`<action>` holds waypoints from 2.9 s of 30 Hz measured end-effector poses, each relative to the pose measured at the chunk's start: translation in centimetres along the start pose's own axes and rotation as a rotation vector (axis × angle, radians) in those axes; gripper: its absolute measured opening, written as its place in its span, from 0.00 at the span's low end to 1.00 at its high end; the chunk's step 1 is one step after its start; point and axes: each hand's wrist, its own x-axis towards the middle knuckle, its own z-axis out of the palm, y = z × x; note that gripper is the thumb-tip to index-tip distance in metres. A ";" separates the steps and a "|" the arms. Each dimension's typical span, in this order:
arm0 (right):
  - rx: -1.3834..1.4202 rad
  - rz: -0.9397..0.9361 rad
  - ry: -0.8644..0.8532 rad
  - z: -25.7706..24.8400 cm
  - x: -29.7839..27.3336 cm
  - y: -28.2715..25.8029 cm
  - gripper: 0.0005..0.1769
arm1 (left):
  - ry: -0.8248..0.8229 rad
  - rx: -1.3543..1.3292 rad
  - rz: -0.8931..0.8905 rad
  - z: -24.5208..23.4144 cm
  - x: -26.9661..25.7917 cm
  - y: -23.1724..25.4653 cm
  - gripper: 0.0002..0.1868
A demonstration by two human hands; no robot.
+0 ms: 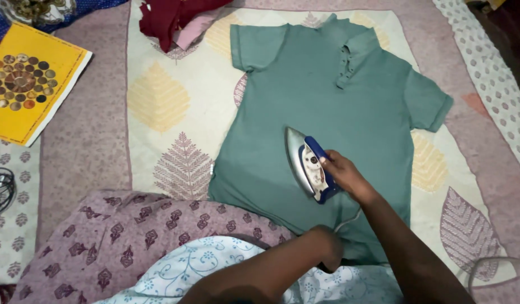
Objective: The person irons a green polo shirt laid flat on a patterned bedsheet. They use a blue and white electric iron, moving it back and forth across the shirt's body and sleeves while occasionally holding the fabric with the other hand.
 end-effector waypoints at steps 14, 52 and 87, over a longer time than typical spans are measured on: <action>-0.128 0.009 0.015 4.8 16.1 -6.3 0.27 | 0.086 -0.107 -0.268 -1.3 -0.5 -2.6 0.17; -0.400 -0.091 -0.626 4.9 -2.6 -2.9 0.28 | -0.111 -0.205 0.162 -1.7 -0.8 1.3 0.18; -0.264 0.062 0.646 -11.3 4.3 8.9 0.25 | 0.188 -0.079 -0.183 -2.4 -4.6 -1.0 0.14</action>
